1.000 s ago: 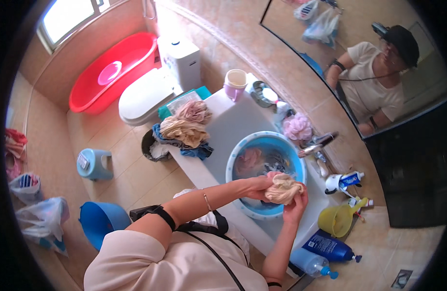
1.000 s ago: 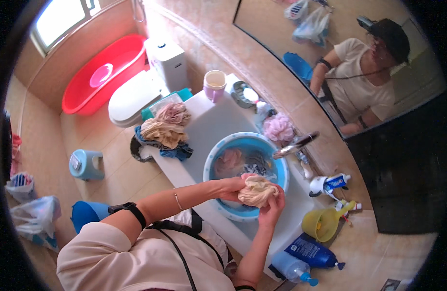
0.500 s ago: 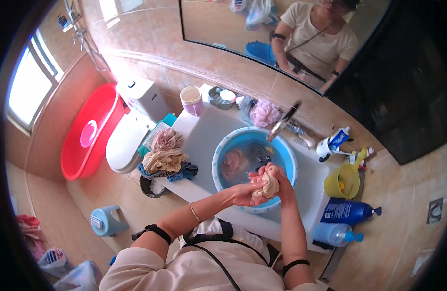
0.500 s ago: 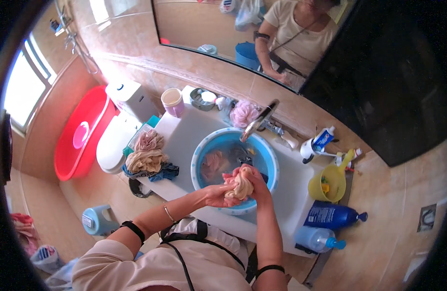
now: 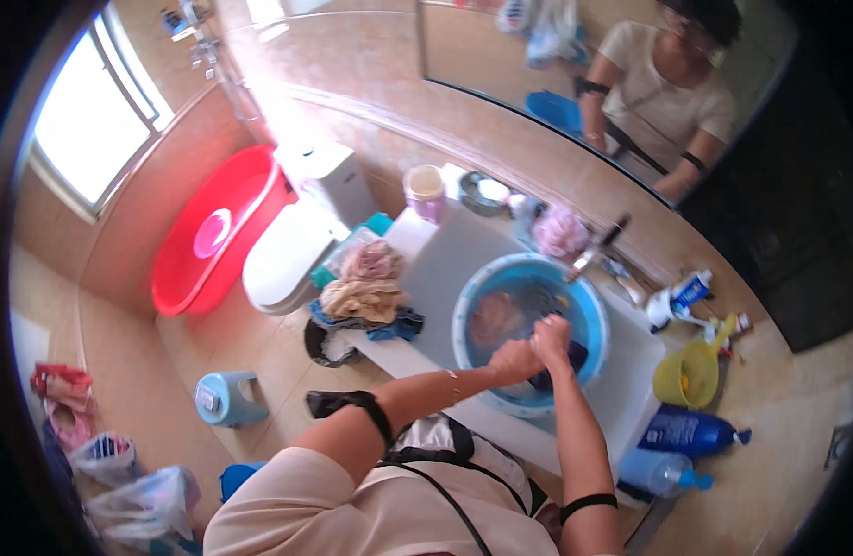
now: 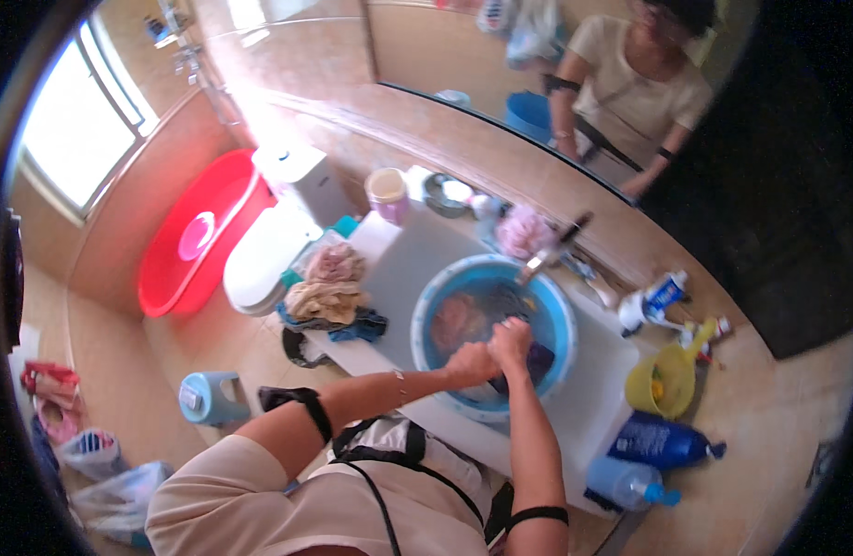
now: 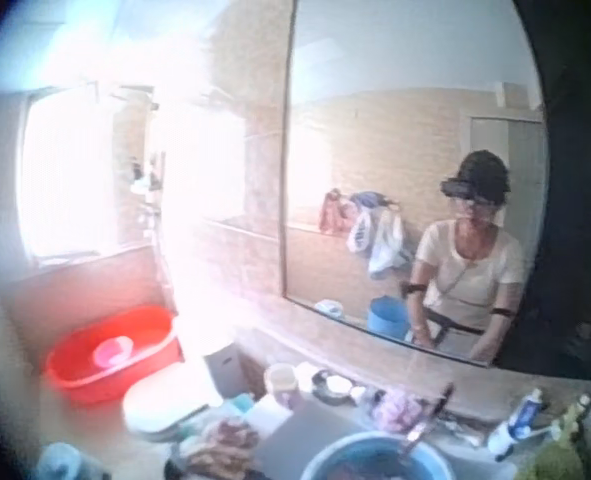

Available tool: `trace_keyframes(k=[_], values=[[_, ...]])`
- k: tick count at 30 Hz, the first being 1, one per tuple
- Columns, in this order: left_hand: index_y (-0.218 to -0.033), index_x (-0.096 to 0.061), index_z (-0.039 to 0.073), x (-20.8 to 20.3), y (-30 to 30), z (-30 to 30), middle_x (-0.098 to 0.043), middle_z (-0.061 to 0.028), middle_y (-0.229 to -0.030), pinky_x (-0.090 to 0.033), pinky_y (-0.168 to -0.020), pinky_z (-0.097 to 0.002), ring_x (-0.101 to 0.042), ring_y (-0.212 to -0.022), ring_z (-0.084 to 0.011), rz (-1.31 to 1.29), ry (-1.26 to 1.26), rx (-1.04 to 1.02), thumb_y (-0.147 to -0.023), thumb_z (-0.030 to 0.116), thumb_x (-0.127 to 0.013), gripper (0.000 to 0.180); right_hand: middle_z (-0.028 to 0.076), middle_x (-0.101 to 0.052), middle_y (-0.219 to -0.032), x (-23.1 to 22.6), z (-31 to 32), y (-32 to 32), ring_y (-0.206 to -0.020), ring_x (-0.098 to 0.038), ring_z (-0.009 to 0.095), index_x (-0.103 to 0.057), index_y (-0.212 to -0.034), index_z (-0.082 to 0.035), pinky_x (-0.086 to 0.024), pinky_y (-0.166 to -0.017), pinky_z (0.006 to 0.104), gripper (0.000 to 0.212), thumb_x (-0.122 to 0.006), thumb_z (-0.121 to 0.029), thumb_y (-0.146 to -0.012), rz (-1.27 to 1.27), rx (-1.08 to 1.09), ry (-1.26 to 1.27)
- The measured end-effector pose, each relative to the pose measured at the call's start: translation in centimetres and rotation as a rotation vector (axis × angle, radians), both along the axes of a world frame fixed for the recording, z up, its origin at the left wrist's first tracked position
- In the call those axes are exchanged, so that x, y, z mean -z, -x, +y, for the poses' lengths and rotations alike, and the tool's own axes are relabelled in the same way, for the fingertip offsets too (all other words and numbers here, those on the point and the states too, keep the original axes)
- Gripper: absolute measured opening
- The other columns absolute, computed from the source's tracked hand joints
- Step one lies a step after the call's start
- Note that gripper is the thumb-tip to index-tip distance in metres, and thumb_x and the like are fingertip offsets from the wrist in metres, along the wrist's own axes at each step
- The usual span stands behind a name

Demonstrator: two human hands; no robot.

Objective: The recorder is washing a basin full of clothes by hand in a bathroom sink, using soap and scrubbing the garments.

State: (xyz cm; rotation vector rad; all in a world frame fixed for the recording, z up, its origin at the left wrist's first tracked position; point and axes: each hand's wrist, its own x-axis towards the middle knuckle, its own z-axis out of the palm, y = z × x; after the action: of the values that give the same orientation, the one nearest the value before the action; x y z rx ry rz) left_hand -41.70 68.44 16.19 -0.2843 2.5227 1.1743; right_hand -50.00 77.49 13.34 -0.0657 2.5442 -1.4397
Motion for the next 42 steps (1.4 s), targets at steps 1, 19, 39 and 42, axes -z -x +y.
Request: trace_keyframes(k=[1, 19, 39, 42], values=[[-0.094, -0.063, 0.003, 0.9, 0.0, -0.4, -0.063, -0.0256, -0.09, -0.05, -0.074, -0.0487, -0.063, -0.082, -0.0406, 0.007, 0.068, 0.021, -0.079, 0.041, -0.055, 0.042, 0.005, -0.052, -0.058, -0.5, -0.9, -0.4, -0.052, -0.051, 0.019, -0.054, -0.062, -0.001, -0.042, -0.052, 0.0359, 0.009, -0.058, -0.008, -0.066, -0.056, 0.056, 0.006], [-0.145, -0.004, 0.015, -4.3, 0.7, -30.2, -0.038, -0.0194, -0.136, -0.027, -0.097, -0.0646, -0.038, -0.12, -0.0468, -0.032, 0.585, -0.167, -0.07, 0.031, -0.064, 0.097, 0.013, -0.061, -0.097, 1.8, 6.9, -1.7, -0.089, -0.059, 0.021, -0.057, -0.101, 0.001, -0.047, -0.078, 0.0302, 0.033, -0.069, -0.01, -0.073, -0.011, 0.15, 0.101], [-0.109, -0.059, 0.002, -2.1, -2.3, -12.8, -0.063, -0.0094, -0.102, -0.051, -0.076, -0.0314, -0.062, -0.091, -0.0183, 0.171, -0.487, -0.14, -0.081, 0.012, -0.064, 0.03, 0.019, -0.056, -0.104, -5.2, 6.5, -2.0, -0.097, -0.056, 0.036, -0.055, -0.119, -0.01, -0.045, -0.086, 0.0415, 0.056, -0.071, -0.004, -0.065, 0.228, -0.054, 0.036], [-0.12, -0.05, 0.002, 2.3, -1.5, -6.6, -0.06, -0.0115, -0.104, -0.051, -0.076, -0.0317, -0.061, -0.088, -0.019, -0.018, -0.676, -0.093, -0.081, 0.009, -0.064, 0.041, 0.028, -0.049, -0.113, -5.7, 6.1, -1.1, -0.108, -0.049, 0.046, -0.021, -0.143, -0.022, -0.043, -0.091, 0.0439, 0.097, -0.078, -0.016, -0.064, 0.134, -0.209, -0.381]])
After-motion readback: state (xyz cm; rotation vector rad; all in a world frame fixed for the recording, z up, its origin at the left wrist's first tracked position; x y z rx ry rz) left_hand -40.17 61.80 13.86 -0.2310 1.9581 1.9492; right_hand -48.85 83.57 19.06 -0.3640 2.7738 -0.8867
